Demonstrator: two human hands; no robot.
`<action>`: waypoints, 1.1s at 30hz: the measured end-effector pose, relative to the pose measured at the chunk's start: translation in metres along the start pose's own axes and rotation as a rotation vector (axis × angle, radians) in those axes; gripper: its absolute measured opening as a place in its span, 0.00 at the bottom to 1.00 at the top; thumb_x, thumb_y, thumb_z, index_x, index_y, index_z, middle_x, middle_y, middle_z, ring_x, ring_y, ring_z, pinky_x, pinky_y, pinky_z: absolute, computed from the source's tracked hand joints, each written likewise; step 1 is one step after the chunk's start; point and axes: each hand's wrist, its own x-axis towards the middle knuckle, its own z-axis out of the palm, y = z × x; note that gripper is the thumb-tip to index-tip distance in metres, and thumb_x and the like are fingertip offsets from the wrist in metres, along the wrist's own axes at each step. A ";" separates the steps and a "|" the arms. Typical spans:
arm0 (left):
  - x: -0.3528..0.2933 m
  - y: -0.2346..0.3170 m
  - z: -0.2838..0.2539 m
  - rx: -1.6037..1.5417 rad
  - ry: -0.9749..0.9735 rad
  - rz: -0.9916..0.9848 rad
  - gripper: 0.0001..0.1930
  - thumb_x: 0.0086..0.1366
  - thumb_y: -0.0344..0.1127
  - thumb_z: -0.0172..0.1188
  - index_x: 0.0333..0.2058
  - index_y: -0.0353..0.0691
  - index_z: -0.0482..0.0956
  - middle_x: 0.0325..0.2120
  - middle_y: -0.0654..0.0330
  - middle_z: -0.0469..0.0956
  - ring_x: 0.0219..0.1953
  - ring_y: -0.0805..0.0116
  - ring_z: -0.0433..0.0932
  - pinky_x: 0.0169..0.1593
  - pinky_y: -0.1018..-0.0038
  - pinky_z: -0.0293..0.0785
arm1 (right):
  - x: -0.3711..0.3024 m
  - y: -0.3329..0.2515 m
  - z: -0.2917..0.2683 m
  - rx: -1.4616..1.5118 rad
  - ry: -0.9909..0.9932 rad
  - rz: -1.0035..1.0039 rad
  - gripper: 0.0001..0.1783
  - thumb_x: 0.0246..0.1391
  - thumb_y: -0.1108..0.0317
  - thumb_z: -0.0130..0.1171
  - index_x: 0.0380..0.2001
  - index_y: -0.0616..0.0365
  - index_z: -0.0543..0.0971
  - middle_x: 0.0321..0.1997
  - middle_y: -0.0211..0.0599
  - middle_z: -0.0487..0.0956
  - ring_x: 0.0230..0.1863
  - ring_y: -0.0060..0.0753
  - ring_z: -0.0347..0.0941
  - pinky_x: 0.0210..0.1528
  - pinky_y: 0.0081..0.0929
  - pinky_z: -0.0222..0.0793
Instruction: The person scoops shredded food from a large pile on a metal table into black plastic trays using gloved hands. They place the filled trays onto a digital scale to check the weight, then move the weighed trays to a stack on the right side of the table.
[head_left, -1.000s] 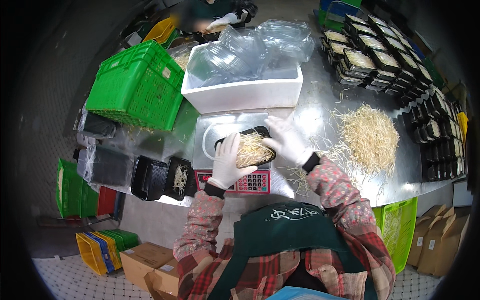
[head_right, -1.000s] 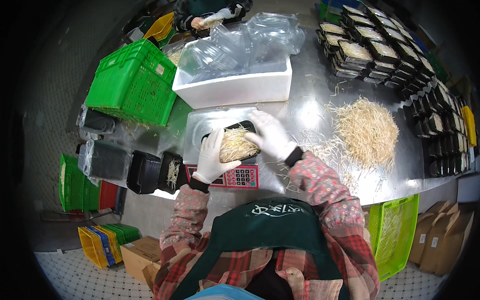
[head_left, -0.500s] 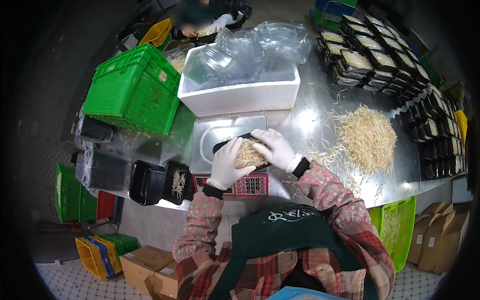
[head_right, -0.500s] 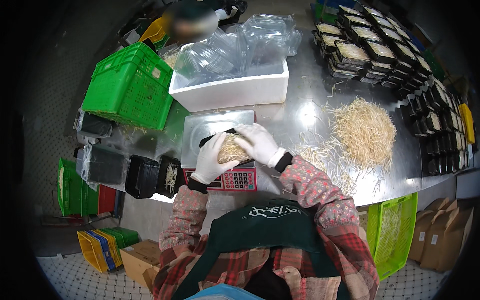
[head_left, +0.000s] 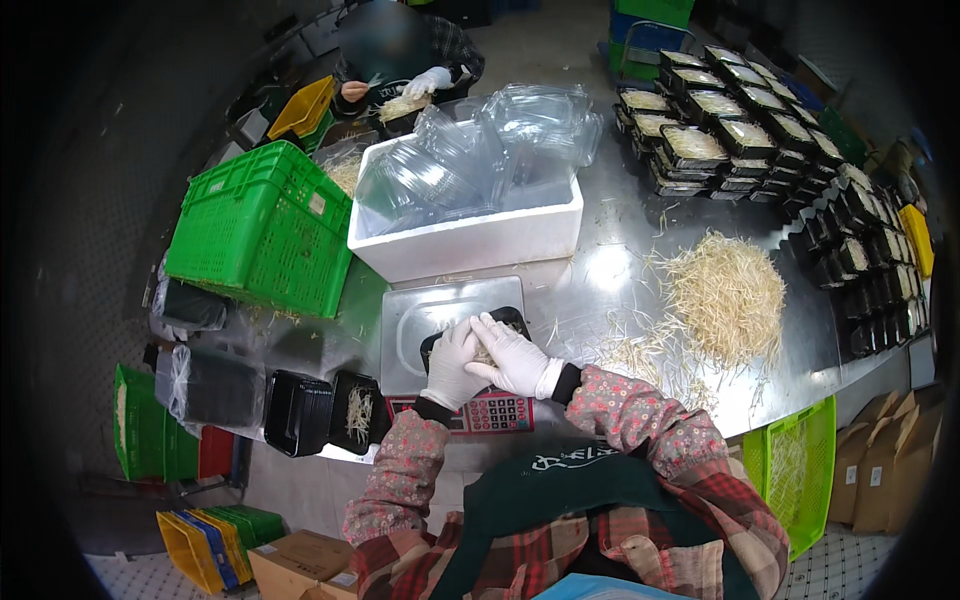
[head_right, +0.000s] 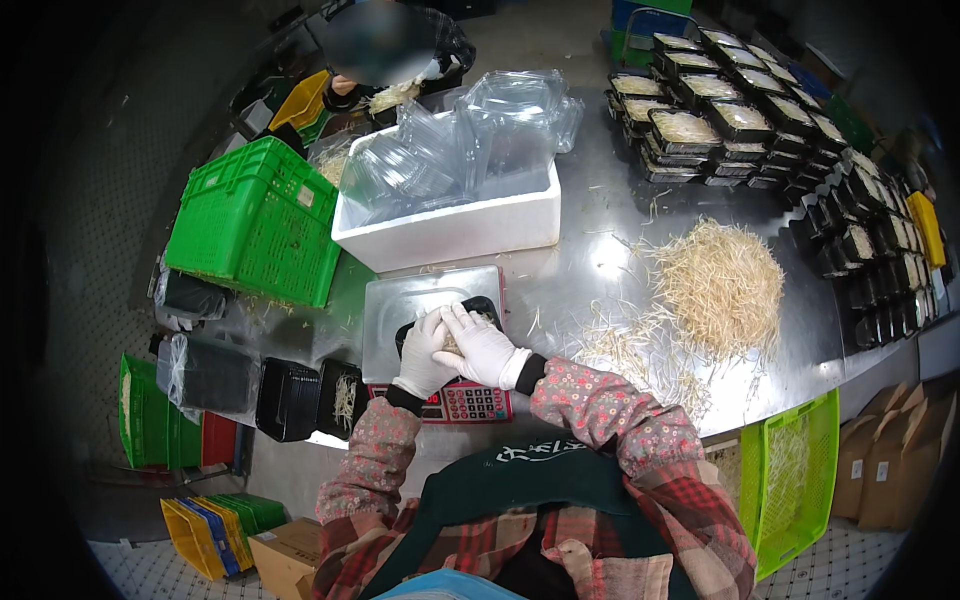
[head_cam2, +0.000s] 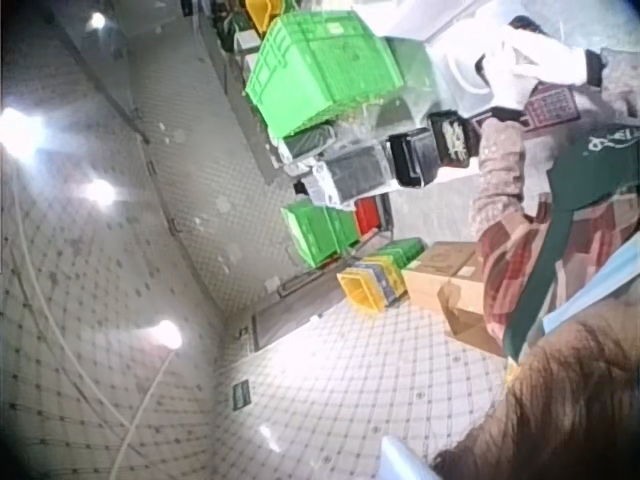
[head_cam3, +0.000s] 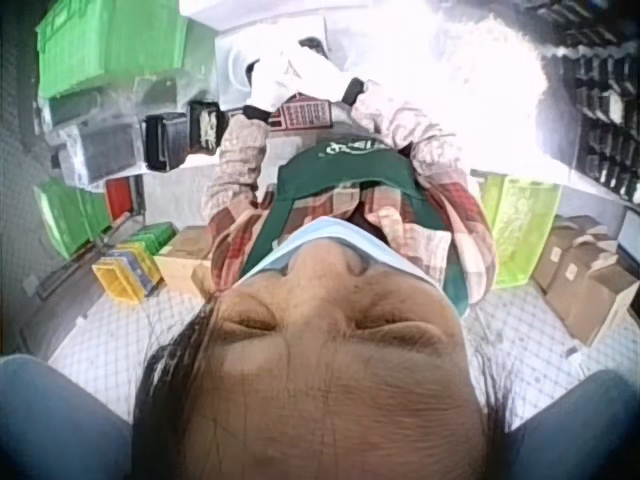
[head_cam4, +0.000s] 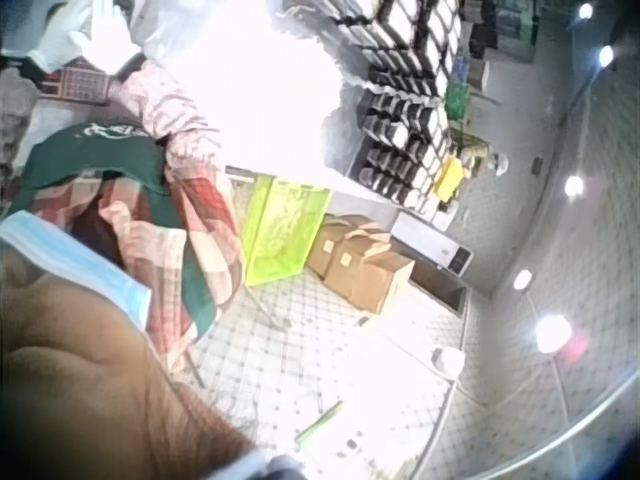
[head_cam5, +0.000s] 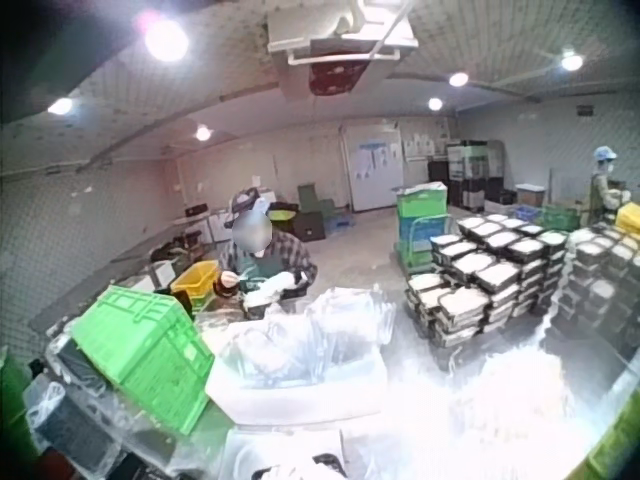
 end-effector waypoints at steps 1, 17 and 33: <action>0.000 0.003 -0.007 -0.035 -0.018 0.002 0.36 0.45 0.49 0.71 0.52 0.40 0.73 0.47 0.54 0.72 0.45 0.51 0.74 0.48 0.58 0.71 | 0.003 0.006 -0.009 0.061 -0.079 0.032 0.37 0.58 0.47 0.56 0.61 0.65 0.65 0.56 0.61 0.73 0.55 0.57 0.72 0.58 0.43 0.67; -0.053 0.011 -0.067 -0.299 0.363 -0.265 0.28 0.52 0.36 0.72 0.53 0.39 0.76 0.51 0.52 0.76 0.52 0.53 0.75 0.57 0.63 0.69 | 0.178 0.206 -0.186 -0.804 0.336 0.293 0.26 0.49 0.66 0.61 0.55 0.42 0.76 0.63 0.33 0.71 0.66 0.45 0.63 0.63 0.47 0.59; -0.054 0.003 -0.134 -1.513 0.515 -0.553 0.45 0.69 0.71 0.31 0.64 0.34 0.61 0.48 0.47 0.76 0.41 0.59 0.79 0.35 0.71 0.80 | 0.098 -0.009 -0.215 0.062 0.422 -0.655 0.15 0.50 0.81 0.61 0.42 0.56 0.84 0.42 0.34 0.82 0.43 0.33 0.79 0.46 0.25 0.74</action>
